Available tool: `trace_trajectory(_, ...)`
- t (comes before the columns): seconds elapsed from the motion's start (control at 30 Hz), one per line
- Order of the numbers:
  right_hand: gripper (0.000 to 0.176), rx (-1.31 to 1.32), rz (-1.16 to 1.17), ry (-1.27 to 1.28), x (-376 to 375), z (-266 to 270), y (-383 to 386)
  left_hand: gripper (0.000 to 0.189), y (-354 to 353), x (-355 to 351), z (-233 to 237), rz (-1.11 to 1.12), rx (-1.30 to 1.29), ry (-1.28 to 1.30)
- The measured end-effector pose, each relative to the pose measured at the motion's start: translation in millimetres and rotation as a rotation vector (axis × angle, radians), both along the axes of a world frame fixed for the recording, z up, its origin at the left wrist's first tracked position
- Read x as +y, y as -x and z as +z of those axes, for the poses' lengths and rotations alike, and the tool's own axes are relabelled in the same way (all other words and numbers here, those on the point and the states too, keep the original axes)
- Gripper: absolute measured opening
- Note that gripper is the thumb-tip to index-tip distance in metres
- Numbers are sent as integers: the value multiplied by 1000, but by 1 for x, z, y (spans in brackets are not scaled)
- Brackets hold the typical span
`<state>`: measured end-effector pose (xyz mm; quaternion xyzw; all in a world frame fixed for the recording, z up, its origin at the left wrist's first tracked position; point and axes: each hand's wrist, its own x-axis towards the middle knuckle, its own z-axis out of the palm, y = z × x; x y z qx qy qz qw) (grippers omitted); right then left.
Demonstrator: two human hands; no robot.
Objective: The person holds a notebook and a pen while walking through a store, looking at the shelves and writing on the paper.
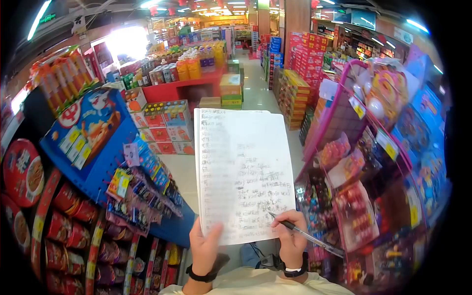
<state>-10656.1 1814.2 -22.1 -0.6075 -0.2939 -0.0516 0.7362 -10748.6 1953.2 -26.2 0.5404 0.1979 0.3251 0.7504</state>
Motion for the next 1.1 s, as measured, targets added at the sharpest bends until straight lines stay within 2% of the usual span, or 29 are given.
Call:
trace_trajectory(0.1, 9, 4, -8, 7, 24, -4, -61, 28, -61, 23, -5, 16, -48, -28)
trace_trajectory(0.23, 13, 7, -32, -69, 51, 16, -146, 25, -148, 44, 24, 8, -62, -75)
trace_trajectory(0.37, 17, -62, -25, -34, 76, 24, -240, 26, -239, 68, 38, 34, -102, -39)
trace_trajectory(0.53, 16, -268, -178, 195, 99, 19, -325, 27, -326, 101, 24, -85, -19, 15)
trace_trajectory(0.67, 15, -60, -256, 112, 126, 3, -386, 28, -402, 130, 7, -160, 37, 4)
trace_trajectory(0.77, 15, -9, -285, 48, 153, -5, -437, 28, -457, 159, 5, -221, 29, -2)
trace_trajectory(0.93, 11, 4, -242, -107, 212, 4, -522, 27, -558, 220, 10, -262, -73, -81)
trace_trajectory(1.03, 14, -21, -235, -116, 241, 14, -576, 28, -614, 258, 30, -353, -118, -32)
trace_trajectory(1.1, 18, -80, -261, -160, 259, 17, -613, 31, -657, 282, 26, -378, -171, -67)
